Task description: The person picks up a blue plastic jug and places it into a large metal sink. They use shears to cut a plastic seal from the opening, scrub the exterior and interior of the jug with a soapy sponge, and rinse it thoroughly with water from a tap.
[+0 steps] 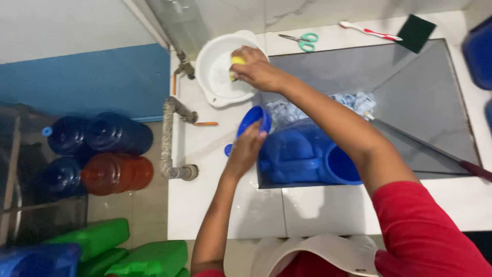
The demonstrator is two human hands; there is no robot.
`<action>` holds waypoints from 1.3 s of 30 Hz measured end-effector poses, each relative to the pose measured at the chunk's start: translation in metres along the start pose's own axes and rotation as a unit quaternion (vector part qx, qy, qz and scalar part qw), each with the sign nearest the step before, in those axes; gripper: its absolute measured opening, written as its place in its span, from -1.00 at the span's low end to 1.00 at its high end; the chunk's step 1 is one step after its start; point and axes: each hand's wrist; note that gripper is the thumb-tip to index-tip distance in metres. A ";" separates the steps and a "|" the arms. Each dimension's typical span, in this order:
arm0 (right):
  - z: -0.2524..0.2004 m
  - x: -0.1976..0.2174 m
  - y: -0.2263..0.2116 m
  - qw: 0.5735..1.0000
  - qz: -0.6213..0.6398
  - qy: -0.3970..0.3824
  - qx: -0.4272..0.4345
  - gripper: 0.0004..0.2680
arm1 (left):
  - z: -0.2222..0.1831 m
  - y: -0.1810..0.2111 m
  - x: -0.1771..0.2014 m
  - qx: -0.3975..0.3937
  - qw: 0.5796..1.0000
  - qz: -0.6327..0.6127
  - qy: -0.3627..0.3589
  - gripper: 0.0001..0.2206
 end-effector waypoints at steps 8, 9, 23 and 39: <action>0.057 -0.109 -0.012 0.969 -0.024 -0.098 -0.225 -0.48 | -0.033 -0.022 0.036 -0.134 0.883 0.445 0.067 -0.51; 0.061 -0.123 -0.014 0.959 -0.056 -0.103 -0.259 -0.48 | -0.033 -0.019 0.034 -0.139 0.873 0.460 0.083 -0.47; -0.180 0.200 0.015 0.914 -0.136 -0.217 -0.314 -0.64 | -0.021 0.025 -0.123 -0.291 0.928 0.223 -0.061 -0.57; -0.202 0.202 0.121 0.917 -0.333 -0.182 -0.122 -0.80 | 0.039 0.117 -0.213 -0.205 0.947 0.247 0.021 -0.64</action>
Point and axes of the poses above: each hand's wrist, its own z-axis towards the middle knuckle, its own x-axis out of the back of the hand, y = z × x, and after that the axes turned 15 degrees about y, right-handed
